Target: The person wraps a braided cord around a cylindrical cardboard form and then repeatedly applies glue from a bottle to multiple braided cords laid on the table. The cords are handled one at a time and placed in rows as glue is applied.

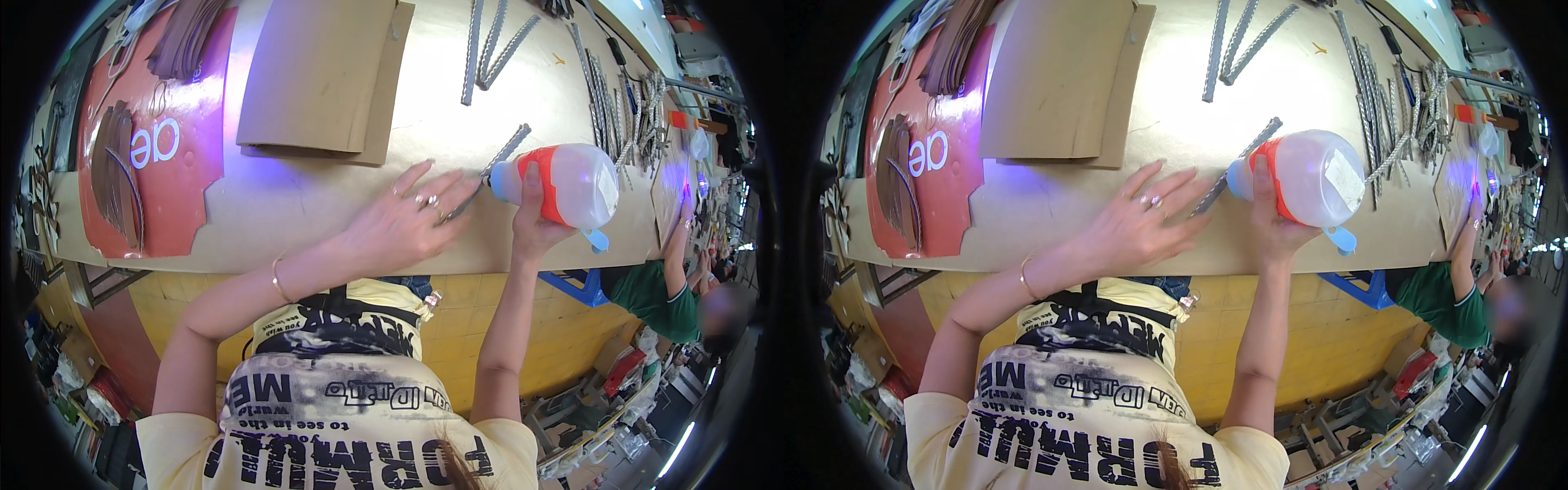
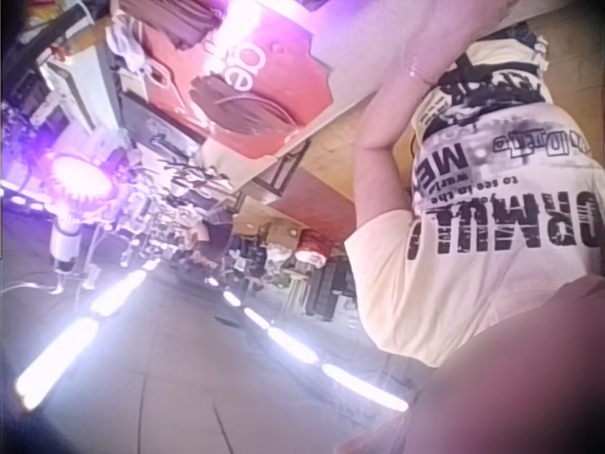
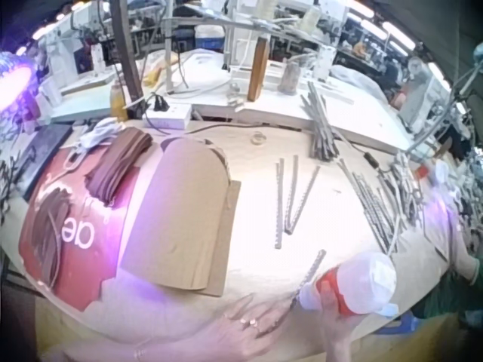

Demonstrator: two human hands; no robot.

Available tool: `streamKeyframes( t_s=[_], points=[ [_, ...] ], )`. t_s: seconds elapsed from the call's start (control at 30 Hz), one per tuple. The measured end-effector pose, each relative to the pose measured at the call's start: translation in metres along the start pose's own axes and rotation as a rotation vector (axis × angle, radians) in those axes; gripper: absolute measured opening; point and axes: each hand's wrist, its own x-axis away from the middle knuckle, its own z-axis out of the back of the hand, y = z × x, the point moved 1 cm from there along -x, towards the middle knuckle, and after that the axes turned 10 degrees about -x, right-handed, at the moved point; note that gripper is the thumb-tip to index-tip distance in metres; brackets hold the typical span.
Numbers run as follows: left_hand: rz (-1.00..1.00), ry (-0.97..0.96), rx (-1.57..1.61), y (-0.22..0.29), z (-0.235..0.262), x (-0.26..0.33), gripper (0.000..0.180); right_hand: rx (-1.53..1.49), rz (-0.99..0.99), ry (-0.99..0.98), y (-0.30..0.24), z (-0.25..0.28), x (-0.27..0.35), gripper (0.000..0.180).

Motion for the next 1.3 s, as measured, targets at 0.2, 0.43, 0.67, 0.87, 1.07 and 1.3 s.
streamKeyframes(
  t_s=[0.2, 0.43, 0.67, 0.87, 1.07, 1.3],
  points=[
    [-0.024, -0.028, -0.116, 0.014, 0.003, 0.035, 0.032, 0.023, 0.006, -0.025, -0.003, 0.002, 0.012, 0.046],
    [0.014, -0.035, -0.090, 0.015, -0.001, 0.040, 0.035, 0.026, 0.019, -0.083, -0.009, 0.005, 0.029, 0.046],
    [0.021, -0.033, -0.091, 0.014, -0.002, 0.042, 0.038, -0.002, -0.059, -0.147, -0.017, 0.009, 0.047, 0.044],
    [0.025, -0.049, -0.076, 0.014, -0.003, 0.043, 0.041, -0.029, -0.145, -0.190, -0.026, 0.009, 0.062, 0.041],
    [0.025, -0.046, -0.105, 0.015, -0.004, 0.043, 0.041, -0.045, -0.128, -0.228, -0.034, 0.008, 0.069, 0.034],
    [-0.034, 0.073, -0.201, 0.015, -0.003, 0.047, 0.034, -0.114, -0.250, -0.063, -0.033, 0.010, 0.076, 0.041]
  ],
)
